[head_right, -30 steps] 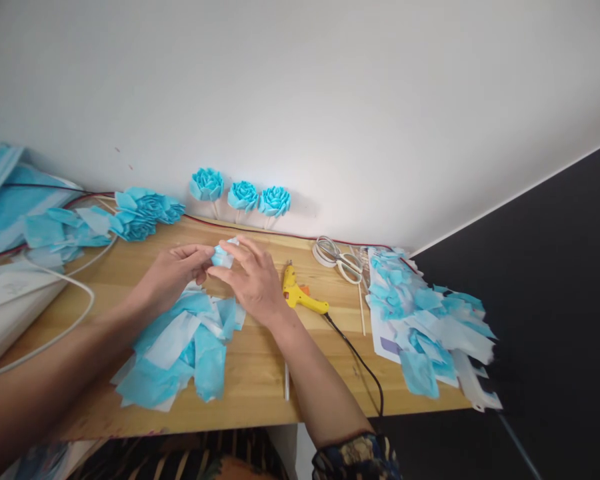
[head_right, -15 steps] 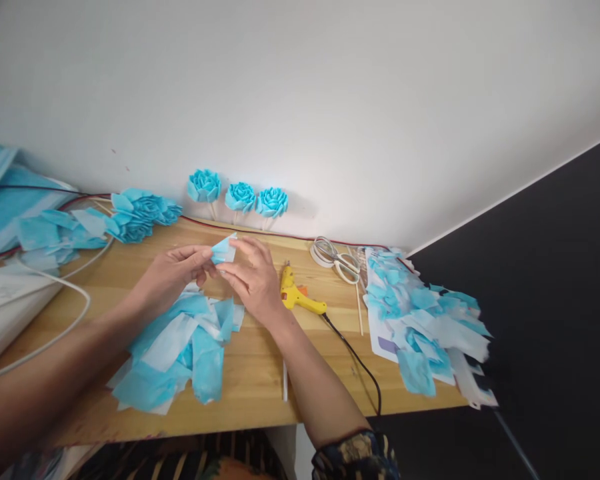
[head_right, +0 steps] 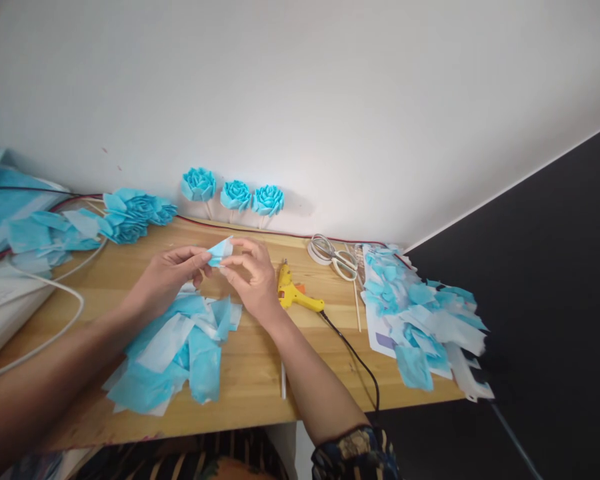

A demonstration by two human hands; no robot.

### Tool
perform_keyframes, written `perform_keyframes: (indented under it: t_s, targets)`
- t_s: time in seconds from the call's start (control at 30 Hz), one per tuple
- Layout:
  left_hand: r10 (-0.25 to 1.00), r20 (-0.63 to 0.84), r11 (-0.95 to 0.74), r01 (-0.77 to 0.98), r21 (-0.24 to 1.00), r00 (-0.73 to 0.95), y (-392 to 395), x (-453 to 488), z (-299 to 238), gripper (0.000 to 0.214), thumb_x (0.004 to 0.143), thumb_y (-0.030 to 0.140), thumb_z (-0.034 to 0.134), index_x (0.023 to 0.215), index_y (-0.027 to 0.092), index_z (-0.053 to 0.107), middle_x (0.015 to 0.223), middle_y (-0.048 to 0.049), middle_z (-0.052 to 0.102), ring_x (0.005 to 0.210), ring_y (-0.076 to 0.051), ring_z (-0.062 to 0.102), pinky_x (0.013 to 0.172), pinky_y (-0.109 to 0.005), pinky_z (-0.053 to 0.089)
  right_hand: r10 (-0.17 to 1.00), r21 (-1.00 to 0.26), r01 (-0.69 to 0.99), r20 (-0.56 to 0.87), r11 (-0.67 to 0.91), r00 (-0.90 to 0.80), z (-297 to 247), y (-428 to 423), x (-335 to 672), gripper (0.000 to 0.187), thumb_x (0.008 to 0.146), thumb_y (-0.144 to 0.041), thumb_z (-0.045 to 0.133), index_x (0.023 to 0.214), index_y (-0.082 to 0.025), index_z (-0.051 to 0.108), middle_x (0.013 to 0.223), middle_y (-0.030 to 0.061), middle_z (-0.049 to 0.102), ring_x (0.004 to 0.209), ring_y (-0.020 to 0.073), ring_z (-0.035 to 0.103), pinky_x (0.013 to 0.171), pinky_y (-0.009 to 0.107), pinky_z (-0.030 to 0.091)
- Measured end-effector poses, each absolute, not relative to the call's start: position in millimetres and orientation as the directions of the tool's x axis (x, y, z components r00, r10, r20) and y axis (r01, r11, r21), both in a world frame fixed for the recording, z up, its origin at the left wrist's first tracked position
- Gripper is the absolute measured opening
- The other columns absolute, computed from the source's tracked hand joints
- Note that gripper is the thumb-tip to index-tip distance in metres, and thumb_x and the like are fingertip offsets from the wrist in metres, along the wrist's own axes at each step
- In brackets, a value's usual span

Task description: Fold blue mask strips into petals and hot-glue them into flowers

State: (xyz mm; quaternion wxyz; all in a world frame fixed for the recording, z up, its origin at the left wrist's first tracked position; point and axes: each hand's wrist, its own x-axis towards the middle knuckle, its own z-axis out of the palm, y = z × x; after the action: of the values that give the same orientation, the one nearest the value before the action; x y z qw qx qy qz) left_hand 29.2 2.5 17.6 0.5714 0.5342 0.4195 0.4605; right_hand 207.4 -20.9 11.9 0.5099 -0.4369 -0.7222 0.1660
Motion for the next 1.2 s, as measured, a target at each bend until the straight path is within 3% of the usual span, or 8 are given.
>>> perform_keyframes:
  t_s: [0.23,0.37,0.6,0.7,1.03,1.2]
  targets:
    - [0.968,0.021,-0.008,-0.050,0.999,0.250,2.5,29.5,19.1,0.026,0.077,0.042,0.071,0.070,0.018,0.069,0.063,0.0009,0.062,0.050,-0.010,0.049,0.051,-0.023,0.039,0.861,-0.785,0.407,0.508,0.467,-0.009,11.0,-20.4,206.0,0.004,0.086,-0.028,0.068,0.085,-0.024,0.069,0.125,0.0067,0.063,0.121,0.0216,0.058,0.106,0.041,0.042]
    - [0.967,0.020,-0.009,-0.044,0.999,0.255,2.7,29.6,17.6,0.026,0.078,0.042,0.071,0.071,0.017,0.070,0.064,0.0004,0.063,0.051,-0.010,0.049,0.051,-0.023,0.038,0.886,-0.835,0.342,0.464,0.431,0.017,6.7,-19.6,204.5,0.010,0.084,-0.030,0.069,0.092,-0.024,0.066,0.128,0.0077,0.061,0.126,0.0216,0.056,0.103,0.037,0.047]
    - [0.966,0.015,-0.002,-0.051,0.999,0.260,3.5,29.3,15.4,0.026,0.078,0.043,0.072,0.072,0.017,0.071,0.064,0.0005,0.064,0.050,-0.009,0.048,0.051,-0.023,0.038,0.940,-0.935,0.124,0.338,0.331,0.039,-0.8,-15.2,203.6,0.064,0.081,-0.033,0.072,0.139,-0.027,0.044,0.132,0.0088,0.060,0.127,0.0202,0.055,0.101,0.035,0.051]
    - [0.963,0.018,-0.002,-0.057,0.998,0.268,3.8,28.9,14.9,0.026,0.078,0.043,0.073,0.075,0.017,0.072,0.065,0.0001,0.064,0.051,-0.010,0.048,0.051,-0.023,0.038,0.962,-0.962,0.031,0.272,0.271,0.009,-0.7,-14.0,203.8,0.076,0.080,-0.034,0.072,0.146,-0.028,0.035,0.125,0.0084,0.063,0.119,0.0204,0.060,0.100,0.037,0.052]
    - [0.958,0.015,0.004,-0.066,0.998,0.286,5.3,28.0,11.9,0.027,0.078,0.044,0.074,0.076,0.017,0.072,0.066,-0.0002,0.065,0.054,-0.010,0.050,0.053,-0.023,0.040,0.982,-0.977,-0.100,0.189,0.187,-0.009,3.6,-14.9,201.3,0.065,0.078,-0.029,0.072,0.139,-0.029,0.048,0.089,-0.0009,0.065,0.087,0.0163,0.064,0.089,0.033,0.053]
    - [0.948,-0.010,0.039,-0.086,0.995,0.317,3.9,28.0,13.9,0.034,0.080,0.048,0.072,0.089,0.015,0.074,0.070,-0.0008,0.065,0.058,-0.011,0.052,0.055,-0.023,0.042,0.981,-0.979,-0.064,0.195,0.195,0.005,4.2,-15.3,201.2,0.064,0.079,-0.031,0.070,0.140,-0.029,0.048,0.084,-0.0016,0.061,0.082,0.0165,0.060,0.085,0.033,0.051]
